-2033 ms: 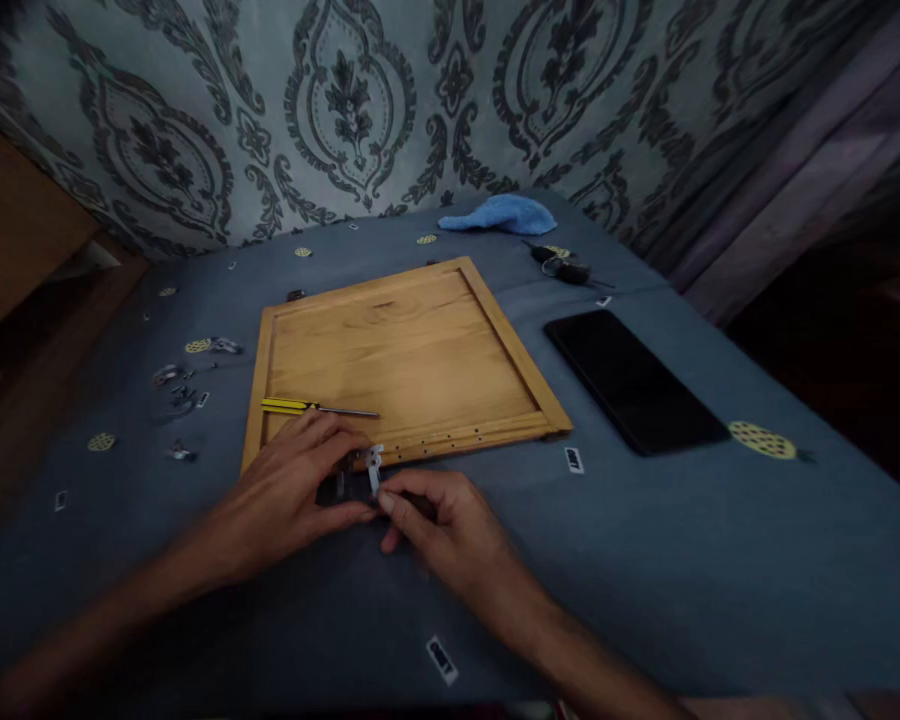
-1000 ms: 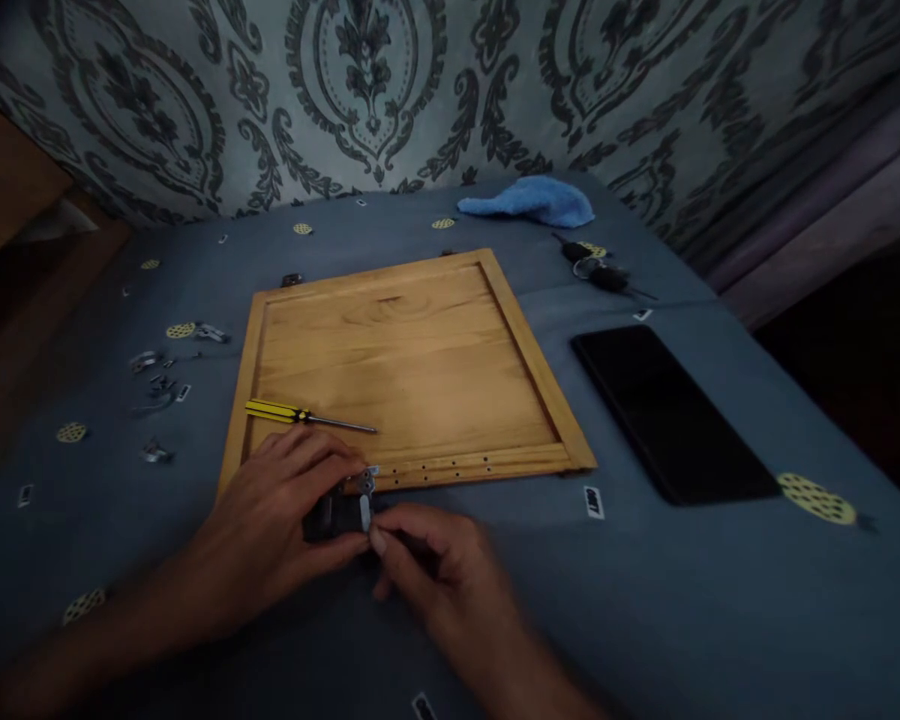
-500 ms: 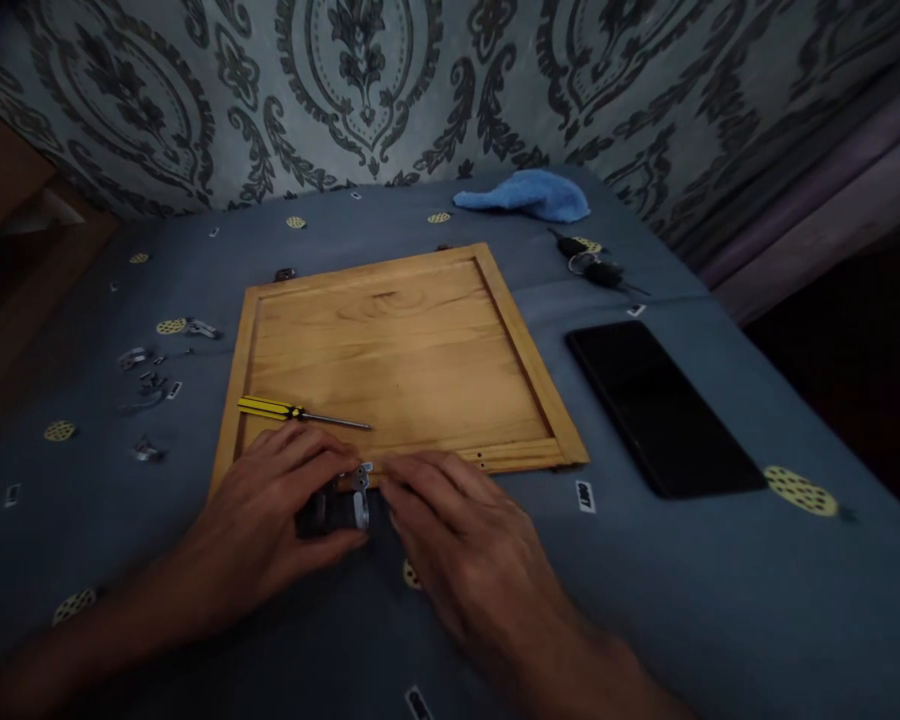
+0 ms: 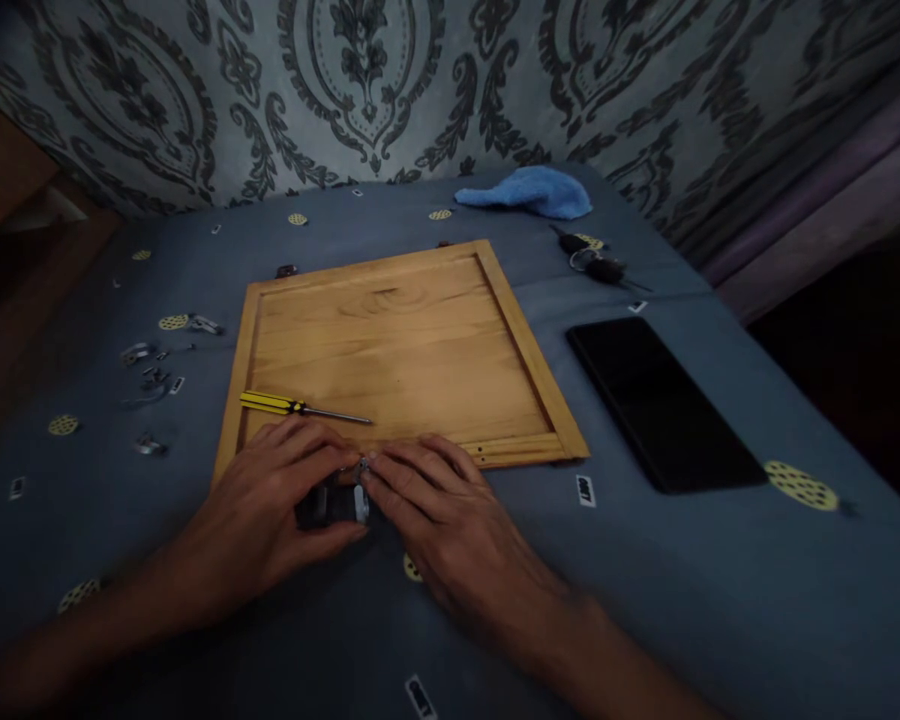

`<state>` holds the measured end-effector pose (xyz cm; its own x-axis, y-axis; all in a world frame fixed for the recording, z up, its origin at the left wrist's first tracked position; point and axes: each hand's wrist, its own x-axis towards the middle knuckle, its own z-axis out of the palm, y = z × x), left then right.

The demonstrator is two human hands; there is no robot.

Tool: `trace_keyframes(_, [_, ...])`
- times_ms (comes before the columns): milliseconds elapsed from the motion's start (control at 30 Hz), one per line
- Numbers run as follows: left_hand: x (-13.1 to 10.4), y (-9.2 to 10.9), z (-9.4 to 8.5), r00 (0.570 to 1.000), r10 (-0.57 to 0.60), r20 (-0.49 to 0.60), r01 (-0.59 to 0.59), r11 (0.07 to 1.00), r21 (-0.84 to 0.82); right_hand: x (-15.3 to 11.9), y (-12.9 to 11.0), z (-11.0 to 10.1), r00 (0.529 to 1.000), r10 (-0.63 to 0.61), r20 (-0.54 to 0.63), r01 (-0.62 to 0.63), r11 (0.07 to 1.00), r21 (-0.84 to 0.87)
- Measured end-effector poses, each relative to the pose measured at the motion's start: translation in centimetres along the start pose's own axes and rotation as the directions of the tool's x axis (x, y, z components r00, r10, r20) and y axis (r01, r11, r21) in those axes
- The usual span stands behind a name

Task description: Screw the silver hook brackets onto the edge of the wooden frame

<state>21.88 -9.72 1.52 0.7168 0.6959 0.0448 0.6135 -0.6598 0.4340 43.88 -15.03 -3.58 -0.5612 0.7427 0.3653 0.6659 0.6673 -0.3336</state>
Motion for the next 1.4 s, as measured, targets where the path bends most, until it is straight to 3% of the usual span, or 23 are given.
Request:
trace_keyframes(1100, [-0.1,-0.2,0.2,1.000,0.004,0.012,-0.004,1.000,-0.015,0.1,0.0,0.0,1.000,-0.019,-0.019,0.019,1.000,0.013])
trace_keyframes(1400, [-0.2,-0.2,0.1,1.000,0.012,0.016,-0.011,1.000,-0.028,-0.2,-0.2,-0.8,0.987,-0.039,-0.155,0.044,0.999,0.026])
